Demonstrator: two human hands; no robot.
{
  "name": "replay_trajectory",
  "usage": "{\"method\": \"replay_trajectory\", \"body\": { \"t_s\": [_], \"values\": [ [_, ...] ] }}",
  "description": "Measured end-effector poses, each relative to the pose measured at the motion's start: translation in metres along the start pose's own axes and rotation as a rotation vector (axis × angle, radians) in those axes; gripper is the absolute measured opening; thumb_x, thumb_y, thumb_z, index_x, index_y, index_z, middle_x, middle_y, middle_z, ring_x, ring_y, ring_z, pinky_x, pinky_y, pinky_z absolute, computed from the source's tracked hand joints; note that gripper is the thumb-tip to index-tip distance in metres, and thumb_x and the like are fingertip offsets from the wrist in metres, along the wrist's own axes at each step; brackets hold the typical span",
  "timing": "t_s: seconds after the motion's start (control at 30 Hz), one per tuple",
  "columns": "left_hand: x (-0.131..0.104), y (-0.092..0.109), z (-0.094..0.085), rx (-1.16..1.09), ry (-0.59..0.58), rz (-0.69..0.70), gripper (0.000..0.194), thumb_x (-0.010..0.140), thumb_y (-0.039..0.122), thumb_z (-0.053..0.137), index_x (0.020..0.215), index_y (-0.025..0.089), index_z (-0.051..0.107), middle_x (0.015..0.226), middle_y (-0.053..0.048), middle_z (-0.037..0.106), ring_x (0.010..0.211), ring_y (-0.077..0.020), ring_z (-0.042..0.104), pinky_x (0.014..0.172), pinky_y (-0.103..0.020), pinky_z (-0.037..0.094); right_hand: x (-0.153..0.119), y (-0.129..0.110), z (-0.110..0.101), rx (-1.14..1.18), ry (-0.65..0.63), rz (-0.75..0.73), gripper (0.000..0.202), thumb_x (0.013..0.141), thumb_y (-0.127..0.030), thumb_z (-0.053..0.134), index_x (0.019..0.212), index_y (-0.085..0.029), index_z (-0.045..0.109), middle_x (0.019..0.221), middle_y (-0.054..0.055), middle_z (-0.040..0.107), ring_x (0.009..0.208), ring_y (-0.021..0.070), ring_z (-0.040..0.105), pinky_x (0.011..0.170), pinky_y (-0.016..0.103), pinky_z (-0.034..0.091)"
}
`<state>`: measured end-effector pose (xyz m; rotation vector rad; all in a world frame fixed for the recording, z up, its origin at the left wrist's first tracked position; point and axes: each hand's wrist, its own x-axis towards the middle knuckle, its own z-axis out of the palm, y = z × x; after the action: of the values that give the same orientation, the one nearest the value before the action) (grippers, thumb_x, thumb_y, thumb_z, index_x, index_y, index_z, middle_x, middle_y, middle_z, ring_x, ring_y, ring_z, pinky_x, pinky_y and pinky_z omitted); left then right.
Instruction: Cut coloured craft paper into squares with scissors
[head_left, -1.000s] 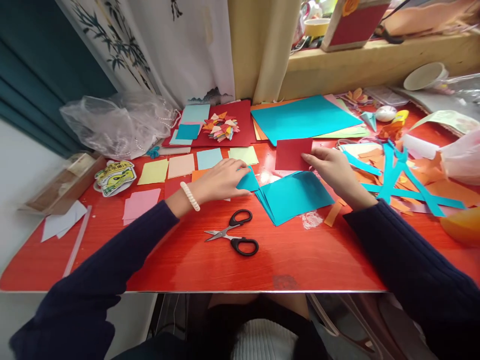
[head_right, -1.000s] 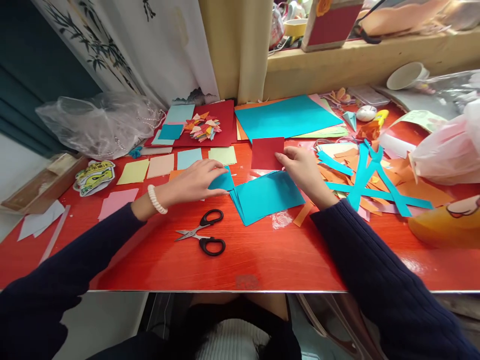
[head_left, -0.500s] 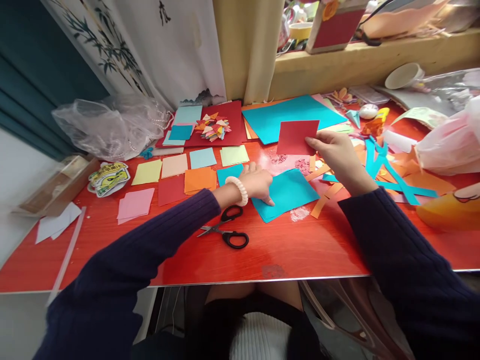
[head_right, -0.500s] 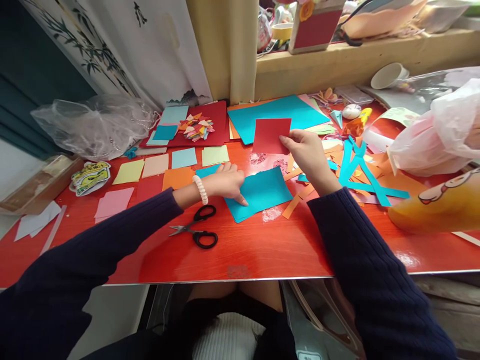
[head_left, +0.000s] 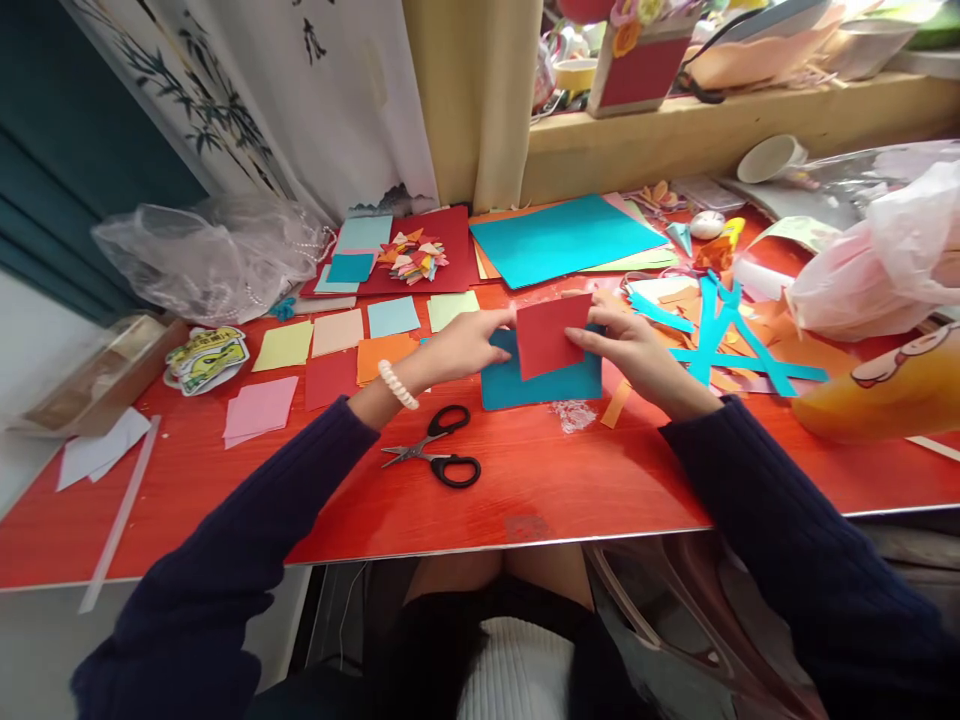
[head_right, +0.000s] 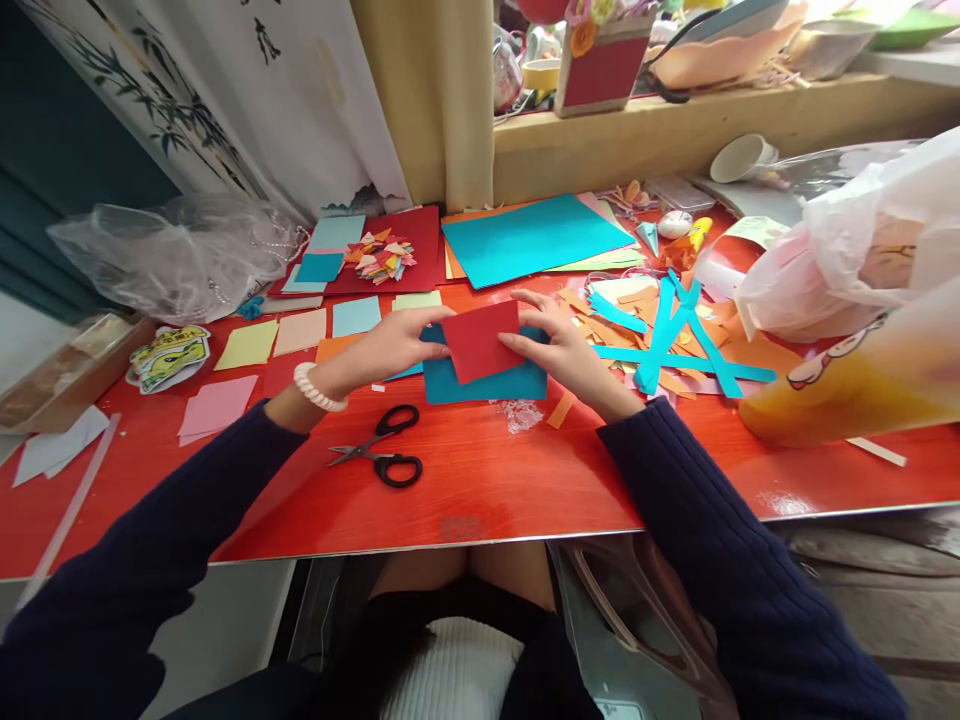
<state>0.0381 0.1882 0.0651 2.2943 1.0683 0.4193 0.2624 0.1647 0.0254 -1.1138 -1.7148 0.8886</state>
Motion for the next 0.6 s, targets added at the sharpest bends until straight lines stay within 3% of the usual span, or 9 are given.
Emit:
{"method": "replay_trajectory", "body": {
  "t_s": [0.1, 0.2, 0.33, 0.47, 0.53, 0.6],
  "values": [
    [-0.009, -0.008, 0.003, -0.052, 0.22, 0.039, 0.027, 0.083, 0.017, 0.053, 0.108, 0.021, 0.061, 0.118, -0.004, 0.064, 0.108, -0.0193, 0.059, 0.093, -0.036, 0.048, 0.0, 0.01, 0.008, -0.046, 0.08, -0.09, 0.01, 0.079, -0.034, 0.066, 0.082, -0.024, 0.065, 0.133, 0.004, 0.05, 0.13, 0.0263, 0.039, 0.107, 0.048, 0.033],
    [-0.017, -0.015, 0.015, -0.077, 0.344, 0.09, 0.029, 0.09, 0.02, 0.044, 0.117, 0.025, 0.054, 0.127, -0.003, 0.058, 0.117, -0.0171, 0.054, 0.098, -0.035, 0.045, -0.001, 0.015, 0.016, 0.046, 0.123, -0.104, 0.01, 0.081, -0.034, 0.064, 0.088, -0.026, 0.063, 0.115, 0.004, 0.059, 0.114, 0.023, 0.052, 0.097, 0.044, 0.044],
    [-0.023, -0.012, 0.034, -0.111, 0.424, 0.036, 0.037, 0.095, 0.025, 0.032, 0.131, 0.029, 0.037, 0.137, -0.004, 0.048, 0.12, -0.0174, 0.051, 0.096, -0.035, 0.047, -0.006, 0.019, 0.028, 0.138, 0.139, -0.09, 0.014, 0.082, -0.033, 0.062, 0.094, -0.028, 0.059, 0.099, 0.002, 0.061, 0.095, 0.0201, 0.057, 0.087, 0.039, 0.05],
    [-0.028, -0.009, 0.049, -0.29, 0.426, -0.016, 0.054, 0.088, 0.014, 0.035, 0.138, 0.03, 0.021, 0.132, -0.006, 0.049, 0.117, -0.0184, 0.052, 0.091, -0.036, 0.049, -0.013, 0.029, 0.029, 0.004, 0.197, -0.075, 0.011, 0.083, -0.033, 0.061, 0.091, -0.026, 0.056, 0.096, 0.002, 0.059, 0.092, 0.0204, 0.057, 0.086, 0.04, 0.05],
    [-0.03, -0.011, 0.055, -0.416, 0.399, -0.005, 0.064, 0.081, 0.008, 0.04, 0.138, 0.03, 0.02, 0.13, -0.007, 0.048, 0.11, -0.0189, 0.054, 0.084, -0.035, 0.051, -0.015, 0.034, 0.027, -0.018, 0.189, -0.107, 0.017, 0.083, -0.033, 0.061, 0.098, -0.028, 0.055, 0.101, 0.003, 0.058, 0.097, 0.0213, 0.056, 0.088, 0.042, 0.049],
    [-0.03, -0.016, 0.06, -0.498, 0.393, 0.009, 0.067, 0.076, 0.006, 0.044, 0.136, 0.028, 0.024, 0.128, -0.008, 0.048, 0.103, -0.0194, 0.055, 0.079, -0.034, 0.051, -0.017, 0.039, 0.027, -0.005, 0.194, -0.183, 0.037, 0.081, -0.033, 0.063, 0.116, -0.032, 0.05, 0.118, 0.003, 0.053, 0.11, 0.0238, 0.052, 0.095, 0.045, 0.047]
  ]
}}
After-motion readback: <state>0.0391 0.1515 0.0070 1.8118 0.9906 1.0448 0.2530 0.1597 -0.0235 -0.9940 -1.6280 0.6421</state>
